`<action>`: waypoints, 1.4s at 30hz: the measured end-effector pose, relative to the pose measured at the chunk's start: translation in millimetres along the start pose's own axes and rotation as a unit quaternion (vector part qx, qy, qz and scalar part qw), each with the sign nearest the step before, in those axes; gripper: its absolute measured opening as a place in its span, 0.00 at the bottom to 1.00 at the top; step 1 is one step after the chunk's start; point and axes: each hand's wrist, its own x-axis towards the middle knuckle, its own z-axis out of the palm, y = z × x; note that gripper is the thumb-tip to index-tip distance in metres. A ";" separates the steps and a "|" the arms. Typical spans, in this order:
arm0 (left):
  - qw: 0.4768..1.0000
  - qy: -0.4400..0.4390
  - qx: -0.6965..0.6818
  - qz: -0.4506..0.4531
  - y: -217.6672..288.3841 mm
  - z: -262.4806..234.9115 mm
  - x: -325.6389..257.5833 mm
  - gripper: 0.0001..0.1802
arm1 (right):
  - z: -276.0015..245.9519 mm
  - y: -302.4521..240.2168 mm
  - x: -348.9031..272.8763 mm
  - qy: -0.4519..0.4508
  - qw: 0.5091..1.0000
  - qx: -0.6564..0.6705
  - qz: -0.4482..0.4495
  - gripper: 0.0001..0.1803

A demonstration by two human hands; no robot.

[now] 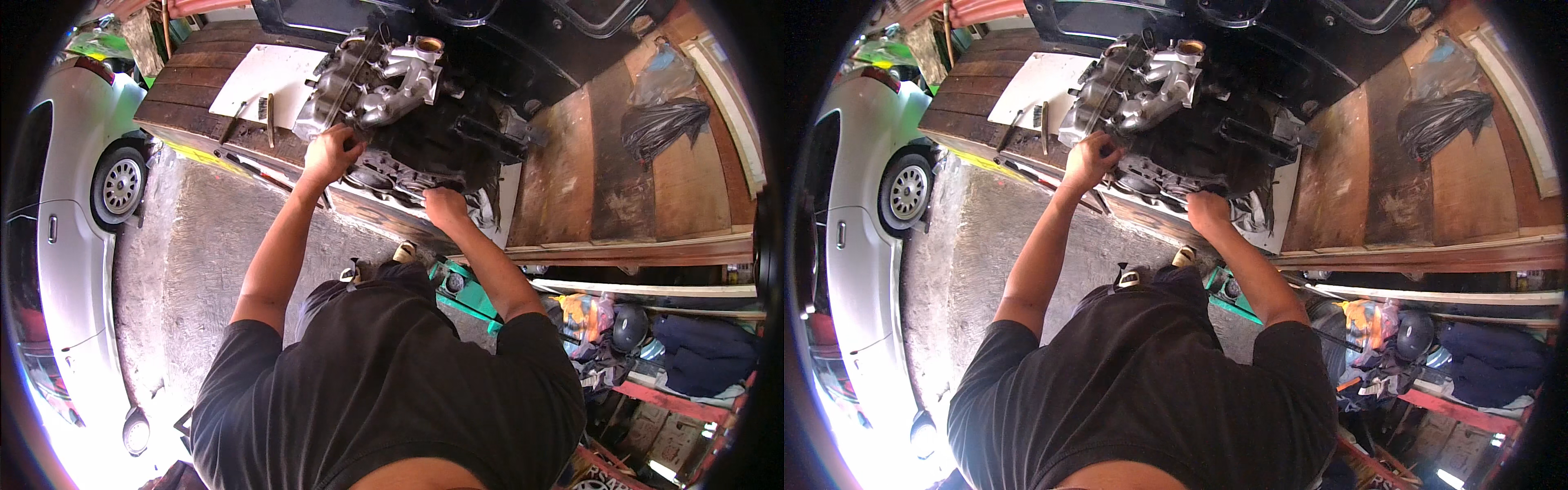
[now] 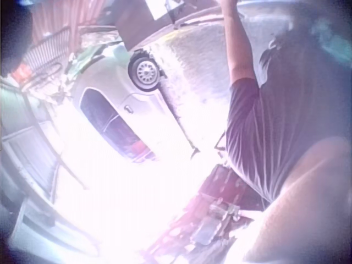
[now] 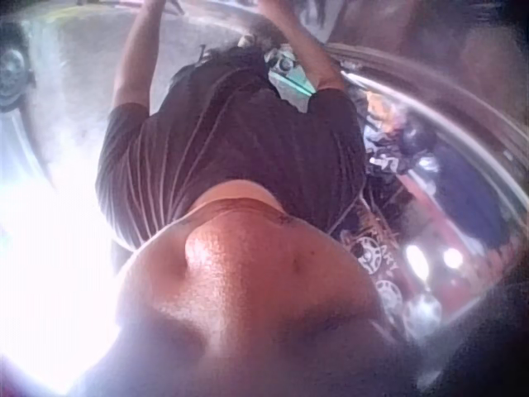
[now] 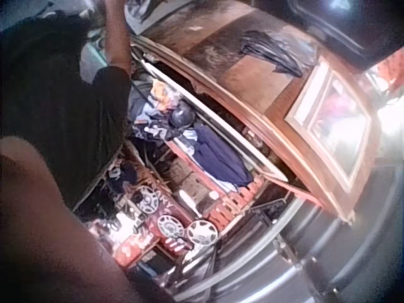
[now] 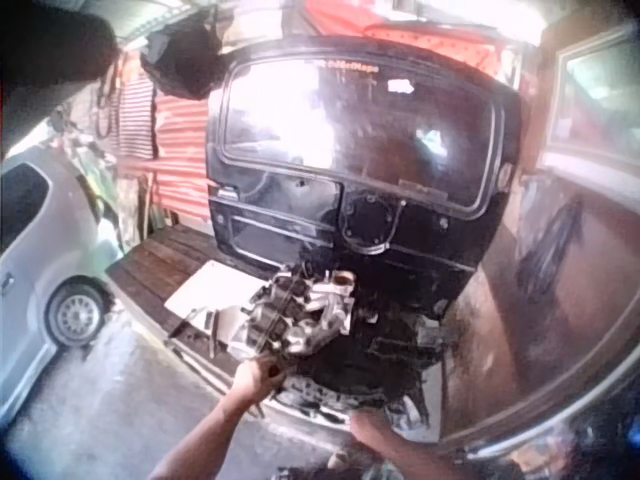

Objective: The person uses a wrench to loosen and tighten bolts on a car engine block resting on a wooden workbench. They repeatedly adjust the tool and reposition their hands to access different fasteners on the engine's lower section.

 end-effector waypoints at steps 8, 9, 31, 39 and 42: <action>1.000 -0.006 -0.008 0.000 1.0 -2.8 -1.4 0.15 | -53.8 -44.4 15.5 -0.023 0.985 -0.135 -0.106 0.10; 1.000 -0.004 -0.006 0.002 2.3 -2.8 -1.3 0.15 | -52.2 -46.2 17.8 -0.028 0.984 -0.145 -0.103 0.10; 1.000 -0.004 -0.017 0.013 3.8 -3.1 -0.8 0.13 | 135.3 -17.1 -7.9 0.045 0.794 0.607 0.002 0.12; 1.000 -0.004 -0.014 0.017 10.9 -3.3 2.9 0.14 | 190.7 -20.7 18.9 0.061 0.800 0.595 0.054 0.13; 1.000 -0.002 0.008 0.013 3.6 -4.0 -0.8 0.14 | 175.5 -26.1 15.8 0.052 0.820 0.567 0.065 0.14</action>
